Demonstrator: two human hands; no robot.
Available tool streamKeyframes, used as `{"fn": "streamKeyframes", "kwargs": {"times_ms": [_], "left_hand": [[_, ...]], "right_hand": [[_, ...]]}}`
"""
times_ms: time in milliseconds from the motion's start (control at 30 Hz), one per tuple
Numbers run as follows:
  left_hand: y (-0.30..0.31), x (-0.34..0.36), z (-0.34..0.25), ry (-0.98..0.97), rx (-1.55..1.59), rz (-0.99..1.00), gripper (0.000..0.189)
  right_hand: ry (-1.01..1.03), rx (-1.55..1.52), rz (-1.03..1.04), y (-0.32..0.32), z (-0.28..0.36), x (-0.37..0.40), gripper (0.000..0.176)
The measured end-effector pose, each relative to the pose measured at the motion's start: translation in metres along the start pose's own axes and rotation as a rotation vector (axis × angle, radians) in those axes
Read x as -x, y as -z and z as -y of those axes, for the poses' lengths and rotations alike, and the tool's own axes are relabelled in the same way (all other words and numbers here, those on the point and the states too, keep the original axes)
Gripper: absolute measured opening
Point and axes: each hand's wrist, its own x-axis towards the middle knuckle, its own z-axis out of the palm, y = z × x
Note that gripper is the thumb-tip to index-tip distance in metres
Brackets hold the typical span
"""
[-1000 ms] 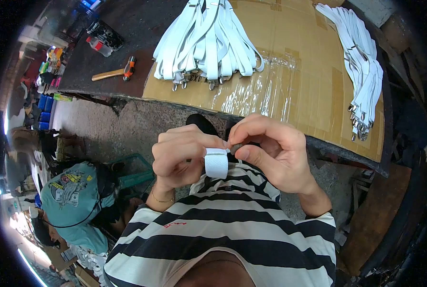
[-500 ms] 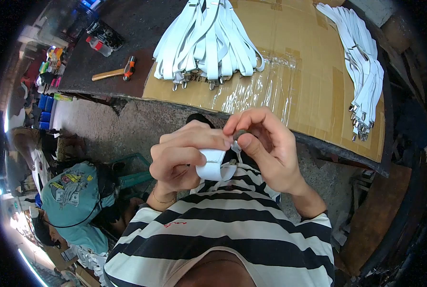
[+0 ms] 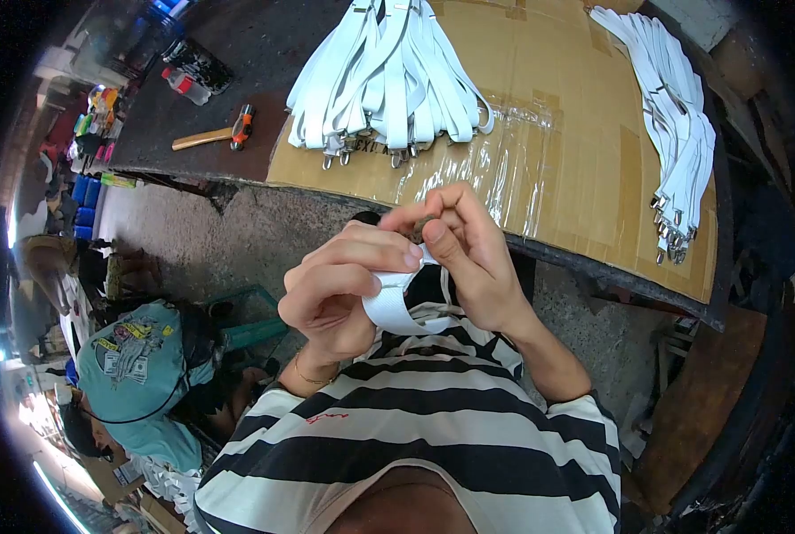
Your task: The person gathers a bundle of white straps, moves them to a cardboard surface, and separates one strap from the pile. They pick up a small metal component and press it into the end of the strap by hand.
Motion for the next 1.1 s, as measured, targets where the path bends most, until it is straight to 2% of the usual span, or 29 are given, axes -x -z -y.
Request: {"fn": "streamKeyframes", "kwargs": {"times_ms": [67,133,233,333,467,567,633,733,800,833,867,900,933,967,1033,1100], "left_hand": [[-0.001,0.003,0.001,0.021,0.035,-0.014,0.029],[-0.001,0.005,0.003,0.033,0.109,0.027,0.012],[-0.005,0.003,0.000,0.056,0.116,0.025,0.010],[-0.001,0.002,0.005,-0.044,0.064,0.098,0.009],[0.000,0.007,0.002,-0.040,0.077,0.078,0.009],[0.000,0.009,0.001,-0.046,0.039,0.050,0.010],[-0.001,0.009,0.002,-0.042,0.039,0.025,0.010],[-0.001,0.009,-0.004,0.015,0.061,0.008,0.009],[0.005,0.005,-0.014,0.057,0.279,-0.087,0.016],[0.018,0.001,-0.017,-0.024,0.405,-0.092,0.014],[0.032,-0.006,-0.019,-0.169,0.560,-0.051,0.011],[0.046,-0.008,-0.031,-0.205,0.538,-0.092,0.009],[0.057,-0.010,-0.058,-0.099,0.491,-0.150,0.012],[0.084,-0.010,-0.081,0.009,0.507,-0.086,0.011],[0.096,-0.008,-0.089,-0.111,0.430,-0.121,0.006],[0.101,-0.003,-0.091,-0.168,0.341,-0.132,0.006]], "right_hand": [[0.025,-0.030,-0.035,0.000,0.000,-0.002,0.023],[0.020,0.051,0.077,0.007,-0.002,-0.001,0.024],[0.006,0.140,0.054,0.010,-0.005,0.002,0.024],[0.007,0.004,0.014,0.000,-0.004,0.002,0.024],[0.027,-0.008,-0.014,-0.006,-0.007,0.004,0.024],[-0.017,0.057,-0.028,-0.004,-0.004,0.009,0.025],[-0.118,0.166,0.034,-0.002,0.002,0.011,0.025],[-0.105,0.122,0.015,-0.009,0.003,0.011,0.029],[-0.049,0.129,0.000,0.006,-0.005,0.010,0.030],[0.008,0.138,-0.014,0.011,-0.006,0.007,0.031],[0.078,0.096,-0.106,0.014,0.000,0.006,0.031],[0.142,0.168,-0.117,0.031,0.006,0.005,0.027],[0.155,0.205,-0.211,0.045,0.009,0.005,0.023],[0.158,0.291,-0.267,0.066,0.008,0.005,0.021],[0.083,0.268,-0.459,0.117,-0.010,0.011,0.021],[0.043,0.437,-0.650,0.162,-0.033,0.019,0.021]]}}
